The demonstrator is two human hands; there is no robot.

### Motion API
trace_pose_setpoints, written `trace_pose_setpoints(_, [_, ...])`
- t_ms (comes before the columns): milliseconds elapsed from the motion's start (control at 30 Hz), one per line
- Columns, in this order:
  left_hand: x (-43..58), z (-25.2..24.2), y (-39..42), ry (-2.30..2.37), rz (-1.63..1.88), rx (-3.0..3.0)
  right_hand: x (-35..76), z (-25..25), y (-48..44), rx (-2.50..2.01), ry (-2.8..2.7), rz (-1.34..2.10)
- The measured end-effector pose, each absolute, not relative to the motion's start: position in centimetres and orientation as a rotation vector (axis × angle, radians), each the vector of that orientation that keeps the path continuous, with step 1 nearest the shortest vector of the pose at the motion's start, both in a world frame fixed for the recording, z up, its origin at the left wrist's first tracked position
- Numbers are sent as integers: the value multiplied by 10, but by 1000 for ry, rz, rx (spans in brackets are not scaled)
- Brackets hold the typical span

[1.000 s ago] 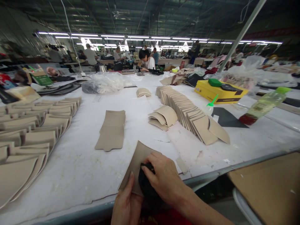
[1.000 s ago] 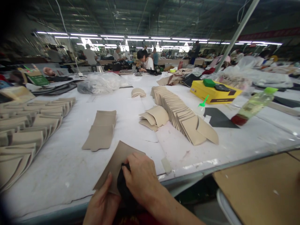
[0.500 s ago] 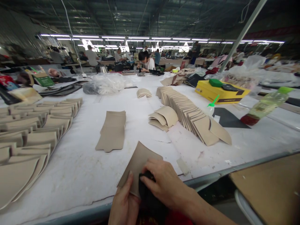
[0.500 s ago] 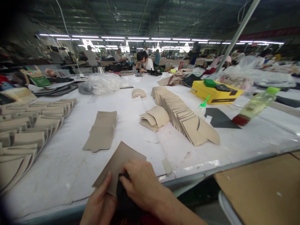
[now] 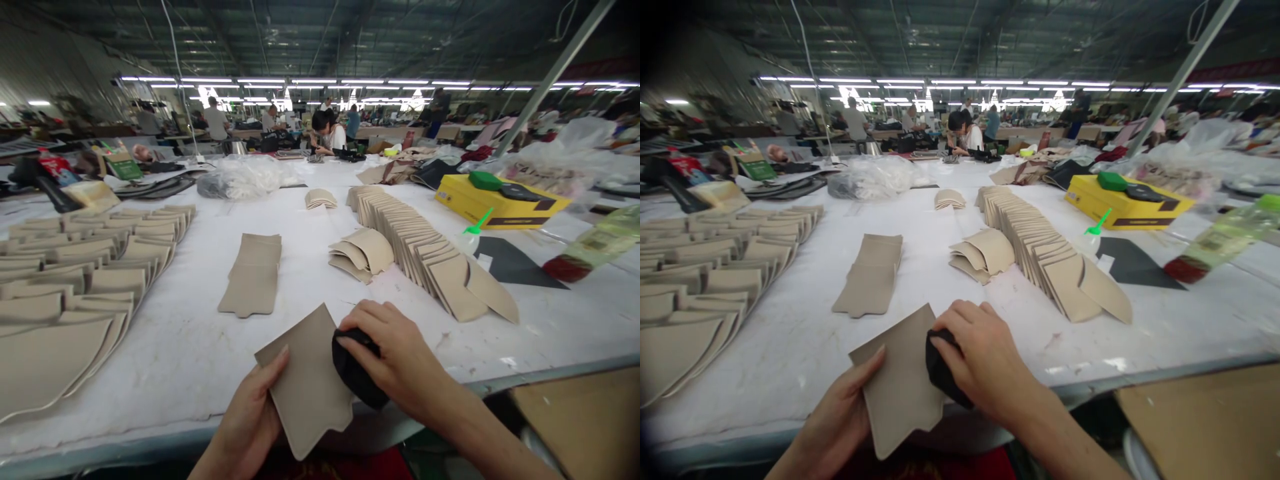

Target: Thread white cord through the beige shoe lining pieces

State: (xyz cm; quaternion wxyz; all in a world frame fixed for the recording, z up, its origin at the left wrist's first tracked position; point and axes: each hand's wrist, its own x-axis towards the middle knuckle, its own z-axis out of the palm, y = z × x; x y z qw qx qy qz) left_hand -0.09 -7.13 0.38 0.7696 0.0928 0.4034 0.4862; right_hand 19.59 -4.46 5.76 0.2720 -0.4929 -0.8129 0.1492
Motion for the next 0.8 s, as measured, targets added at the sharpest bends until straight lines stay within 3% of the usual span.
trace_pose_setpoints(200, [4, 4, -75, 920, 1108, 307, 161, 33, -47, -1413, -2546, 215])
trace_pose_setpoints(400, [-1, 3, -69, 942, 1105, 378, 158, 37, -71, -1160, -2676, 700])
trace_pose_setpoints(600, [-12, 8, -58, 967, 1076, 366, 211, 70, -76, -972, -2145, 1347])
trace_pose_setpoints(733, [-19, 6, -58, 972, 1054, 418, 243, 69, -63, -1234, -1911, 1428])
trace_pose_setpoints(800, [-22, 5, -59, 980, 1034, 452, 252, 62, -49, -1385, -1779, 1237])
